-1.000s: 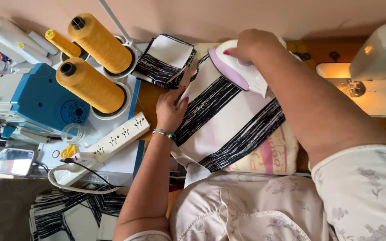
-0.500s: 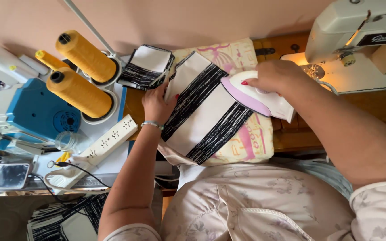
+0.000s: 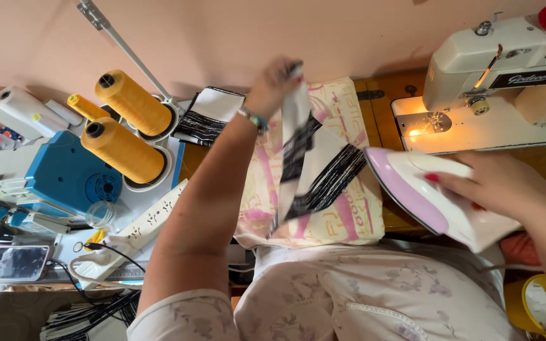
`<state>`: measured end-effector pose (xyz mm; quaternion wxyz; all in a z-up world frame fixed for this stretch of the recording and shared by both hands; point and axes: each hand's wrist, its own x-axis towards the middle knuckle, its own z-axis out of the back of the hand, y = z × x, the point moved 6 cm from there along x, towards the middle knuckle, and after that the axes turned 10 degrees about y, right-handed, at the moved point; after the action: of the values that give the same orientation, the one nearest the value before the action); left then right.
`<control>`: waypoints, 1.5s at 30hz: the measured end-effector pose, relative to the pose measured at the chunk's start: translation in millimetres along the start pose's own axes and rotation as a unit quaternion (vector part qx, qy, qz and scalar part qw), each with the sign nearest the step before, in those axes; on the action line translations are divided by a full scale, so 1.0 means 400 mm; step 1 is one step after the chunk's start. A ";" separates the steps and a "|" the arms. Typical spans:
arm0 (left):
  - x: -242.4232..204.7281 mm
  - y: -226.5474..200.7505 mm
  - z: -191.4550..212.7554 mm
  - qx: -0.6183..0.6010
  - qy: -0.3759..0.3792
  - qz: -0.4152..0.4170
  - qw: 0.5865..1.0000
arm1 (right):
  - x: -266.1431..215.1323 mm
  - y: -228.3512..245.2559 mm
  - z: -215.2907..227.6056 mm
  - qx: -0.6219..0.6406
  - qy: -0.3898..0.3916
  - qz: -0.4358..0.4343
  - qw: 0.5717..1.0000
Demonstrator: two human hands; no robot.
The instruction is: Ironing pieces of striped fabric on a workstation
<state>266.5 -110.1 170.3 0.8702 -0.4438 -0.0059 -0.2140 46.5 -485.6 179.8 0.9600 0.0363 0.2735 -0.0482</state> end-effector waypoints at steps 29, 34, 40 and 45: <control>-0.564 -0.010 -0.188 0.255 -0.021 0.017 0.967 | 0.008 0.049 -0.017 -0.027 0.030 0.008 0.999; -0.501 0.033 -0.304 0.396 0.088 -0.046 0.913 | 0.042 -0.012 -0.050 -0.057 0.021 -0.009 0.998; -0.460 -0.090 -0.359 0.382 0.131 -0.064 0.913 | 0.026 -0.040 -0.020 -0.058 -0.024 -0.029 0.998; -0.500 -0.193 -0.456 0.354 0.130 -0.121 0.918 | -0.002 0.015 0.029 -0.076 -0.013 -0.038 0.996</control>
<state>23.1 -217.7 79.2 0.9310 -0.0706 -0.0220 -0.3575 52.5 -480.6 190.4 0.9610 -0.0479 0.2647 -0.0645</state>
